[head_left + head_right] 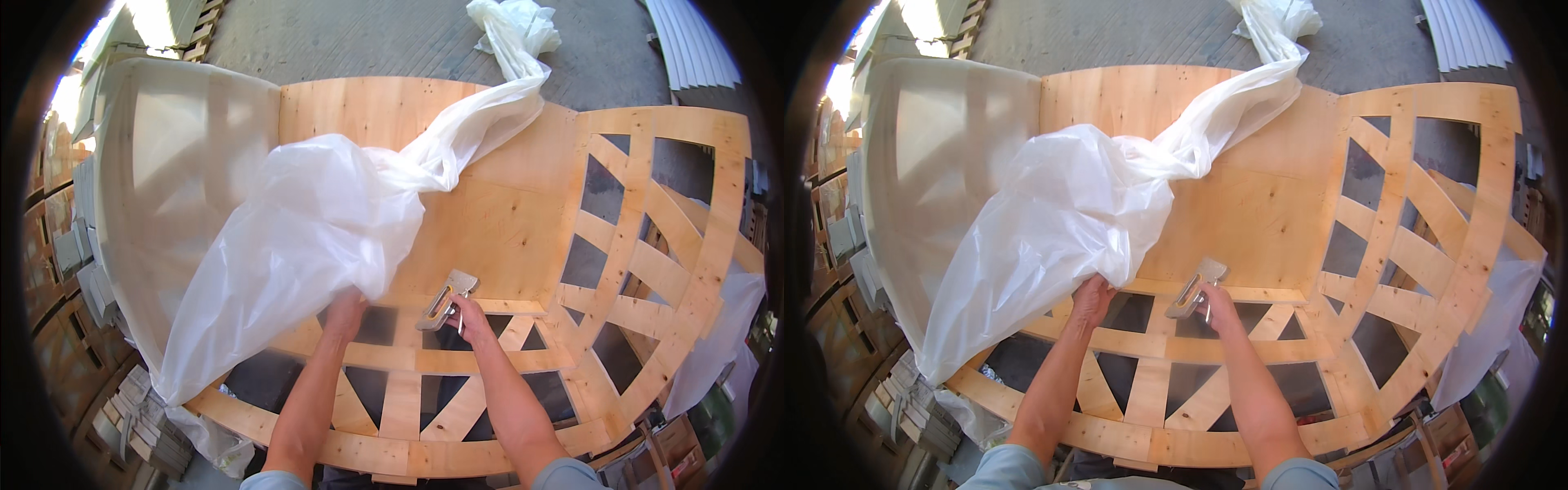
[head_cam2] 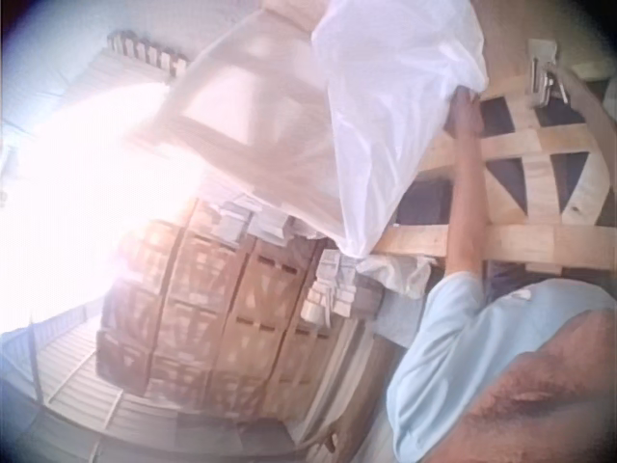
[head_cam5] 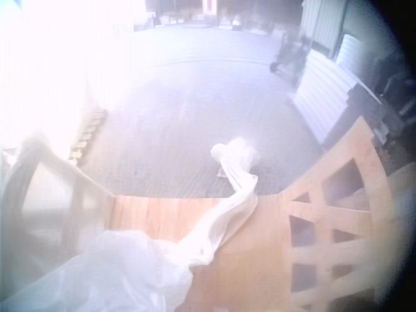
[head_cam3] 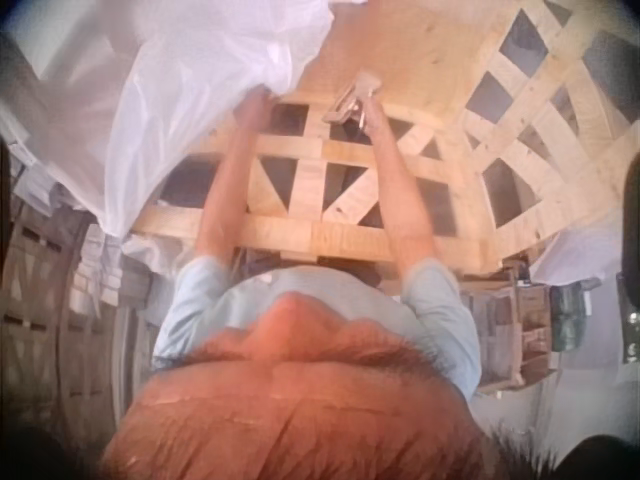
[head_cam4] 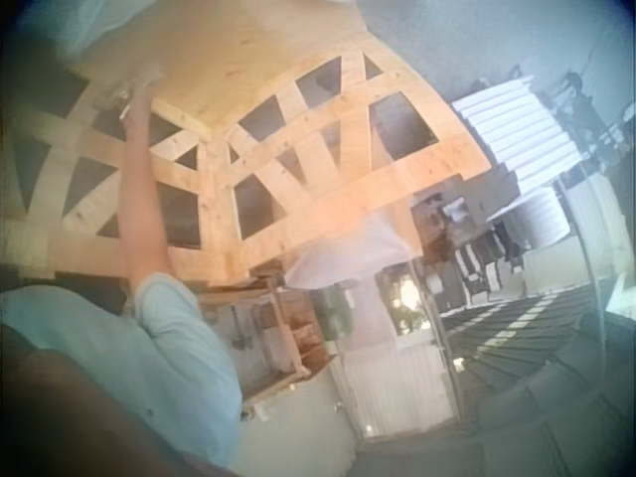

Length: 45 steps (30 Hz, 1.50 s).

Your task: The person wraps a wooden furniture frame with a large white plastic sheet. They pull the sheet over the frame, smooth it, and secure it using a staple gun along the edges and corners.

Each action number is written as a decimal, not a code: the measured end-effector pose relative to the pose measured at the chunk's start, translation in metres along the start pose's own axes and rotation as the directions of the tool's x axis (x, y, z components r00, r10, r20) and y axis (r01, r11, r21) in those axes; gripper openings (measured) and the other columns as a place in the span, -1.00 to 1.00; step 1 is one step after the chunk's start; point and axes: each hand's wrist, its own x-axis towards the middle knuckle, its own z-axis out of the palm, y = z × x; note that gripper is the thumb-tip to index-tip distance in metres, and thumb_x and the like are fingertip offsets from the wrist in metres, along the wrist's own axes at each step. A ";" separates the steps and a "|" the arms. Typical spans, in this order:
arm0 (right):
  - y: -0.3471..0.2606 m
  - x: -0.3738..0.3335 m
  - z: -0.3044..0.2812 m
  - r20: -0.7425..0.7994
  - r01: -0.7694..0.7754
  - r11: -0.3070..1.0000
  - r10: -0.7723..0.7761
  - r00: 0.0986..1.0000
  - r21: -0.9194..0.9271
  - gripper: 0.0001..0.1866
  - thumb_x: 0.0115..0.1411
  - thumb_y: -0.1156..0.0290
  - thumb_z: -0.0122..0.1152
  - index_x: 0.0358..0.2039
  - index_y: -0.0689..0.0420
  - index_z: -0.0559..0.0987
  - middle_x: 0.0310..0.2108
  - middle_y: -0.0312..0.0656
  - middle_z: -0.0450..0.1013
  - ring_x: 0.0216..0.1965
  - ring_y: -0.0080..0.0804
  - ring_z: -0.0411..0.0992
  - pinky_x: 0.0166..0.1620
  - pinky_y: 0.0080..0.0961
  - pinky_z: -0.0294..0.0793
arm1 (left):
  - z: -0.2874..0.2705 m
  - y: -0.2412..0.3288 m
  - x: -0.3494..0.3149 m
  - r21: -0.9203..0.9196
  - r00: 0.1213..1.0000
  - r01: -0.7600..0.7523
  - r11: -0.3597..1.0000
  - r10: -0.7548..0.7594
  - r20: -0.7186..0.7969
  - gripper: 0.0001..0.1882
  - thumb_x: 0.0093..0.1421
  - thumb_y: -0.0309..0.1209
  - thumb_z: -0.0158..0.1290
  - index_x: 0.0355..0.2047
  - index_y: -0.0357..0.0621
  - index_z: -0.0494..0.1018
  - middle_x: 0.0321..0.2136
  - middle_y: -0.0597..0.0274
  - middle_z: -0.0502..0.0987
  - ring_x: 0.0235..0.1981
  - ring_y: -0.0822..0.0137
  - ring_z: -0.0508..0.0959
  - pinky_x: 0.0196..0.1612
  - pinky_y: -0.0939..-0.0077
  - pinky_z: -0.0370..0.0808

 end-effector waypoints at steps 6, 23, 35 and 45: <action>0.001 -0.086 0.011 0.252 -0.044 0.916 -0.063 0.966 0.399 -0.57 0.21 0.25 0.11 0.08 0.08 0.38 0.03 -0.15 0.42 0.06 -0.19 0.40 0.17 -0.04 0.34 | 0.055 0.038 -0.087 -0.417 0.974 -0.044 0.908 0.131 0.182 -0.80 0.27 -0.22 0.02 -0.23 -0.04 0.44 -0.16 0.18 0.55 -0.04 0.19 0.51 0.07 0.13 0.41; 0.035 -0.167 0.068 0.246 0.074 0.822 -0.253 0.936 0.564 -0.60 0.18 0.28 0.09 0.02 0.10 0.36 -0.11 -0.03 0.48 0.00 -0.13 0.44 0.07 -0.14 0.40 | -0.038 0.039 -0.061 -0.242 0.885 -0.037 0.970 -0.081 -0.459 -0.47 0.26 -0.21 -0.01 0.19 -0.11 0.20 0.13 0.15 0.32 0.18 -0.05 0.29 0.10 -0.14 0.32; 0.061 -0.191 0.057 0.172 0.067 0.782 -0.218 0.961 0.620 -0.49 0.13 0.19 0.16 0.10 0.02 0.36 0.09 -0.12 0.36 0.12 -0.10 0.33 0.16 0.00 0.32 | 0.048 0.065 -0.142 -0.562 0.966 0.012 0.827 -0.154 -0.206 -0.60 0.36 -0.25 -0.24 0.12 -0.18 0.24 0.14 0.10 0.35 0.16 0.03 0.38 0.19 -0.05 0.34; 0.049 -0.269 0.132 0.335 0.129 0.676 -0.510 0.793 0.725 -0.30 0.12 0.06 0.14 0.24 0.00 0.22 0.21 -0.07 0.23 0.21 -0.04 0.23 0.19 0.14 0.26 | 0.038 0.063 -0.246 -0.681 0.942 0.335 0.651 -0.232 0.242 -0.56 0.37 -0.29 -0.33 0.13 -0.32 0.23 0.02 -0.07 0.44 -0.05 -0.04 0.53 -0.27 0.31 0.68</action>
